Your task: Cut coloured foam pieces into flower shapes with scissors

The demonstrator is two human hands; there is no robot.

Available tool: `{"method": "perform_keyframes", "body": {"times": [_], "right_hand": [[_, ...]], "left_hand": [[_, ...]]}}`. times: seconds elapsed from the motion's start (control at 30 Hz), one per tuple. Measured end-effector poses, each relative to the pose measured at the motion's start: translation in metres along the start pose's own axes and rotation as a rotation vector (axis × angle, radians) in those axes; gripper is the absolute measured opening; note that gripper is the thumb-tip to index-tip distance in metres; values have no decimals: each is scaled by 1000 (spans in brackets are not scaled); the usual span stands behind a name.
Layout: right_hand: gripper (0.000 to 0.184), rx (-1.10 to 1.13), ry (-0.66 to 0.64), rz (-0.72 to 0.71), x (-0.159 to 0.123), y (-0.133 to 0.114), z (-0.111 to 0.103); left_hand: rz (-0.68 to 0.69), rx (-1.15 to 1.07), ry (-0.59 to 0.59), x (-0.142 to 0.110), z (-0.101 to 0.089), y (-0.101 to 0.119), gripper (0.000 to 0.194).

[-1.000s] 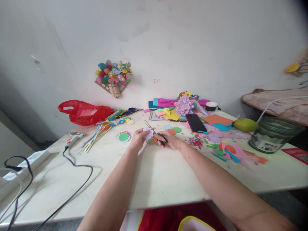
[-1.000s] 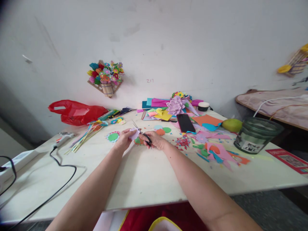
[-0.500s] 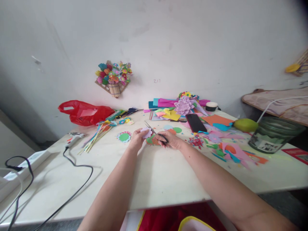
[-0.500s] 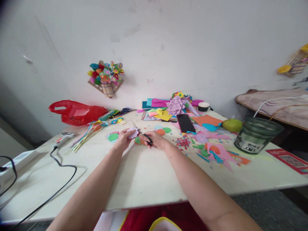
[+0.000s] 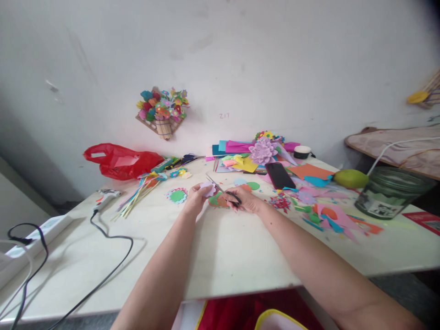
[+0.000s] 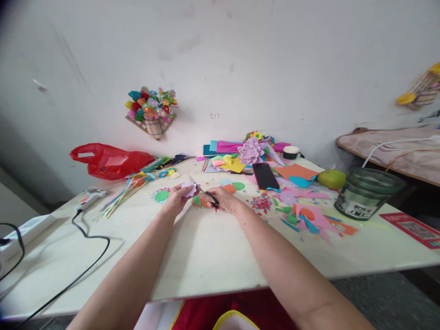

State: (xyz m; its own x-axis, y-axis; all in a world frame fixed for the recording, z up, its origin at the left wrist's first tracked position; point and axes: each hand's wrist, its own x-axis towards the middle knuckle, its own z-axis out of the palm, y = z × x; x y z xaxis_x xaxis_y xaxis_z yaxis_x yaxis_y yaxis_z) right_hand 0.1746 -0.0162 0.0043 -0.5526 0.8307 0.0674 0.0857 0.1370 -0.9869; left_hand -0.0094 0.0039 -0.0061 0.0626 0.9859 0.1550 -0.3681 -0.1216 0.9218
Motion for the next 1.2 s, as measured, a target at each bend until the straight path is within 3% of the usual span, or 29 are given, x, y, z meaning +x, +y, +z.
{"method": "perform_keyframes", "body": {"times": [0.33,0.7,0.87,1.2], "right_hand": [[25,33,11,40,-2,-6,3],[34,-9,8,-9,-3,-1,-7],[34,-45,33,-29,-1,3,-11],[29,14,65,-27,2,5,-9]], "left_hand": [[17,-28,18,-4,4,5,26],[52,73,26,0,-1,6,38],[44,92,-69,-2,1,8,40],[51,203,-139,3,-6,-1,35]]}}
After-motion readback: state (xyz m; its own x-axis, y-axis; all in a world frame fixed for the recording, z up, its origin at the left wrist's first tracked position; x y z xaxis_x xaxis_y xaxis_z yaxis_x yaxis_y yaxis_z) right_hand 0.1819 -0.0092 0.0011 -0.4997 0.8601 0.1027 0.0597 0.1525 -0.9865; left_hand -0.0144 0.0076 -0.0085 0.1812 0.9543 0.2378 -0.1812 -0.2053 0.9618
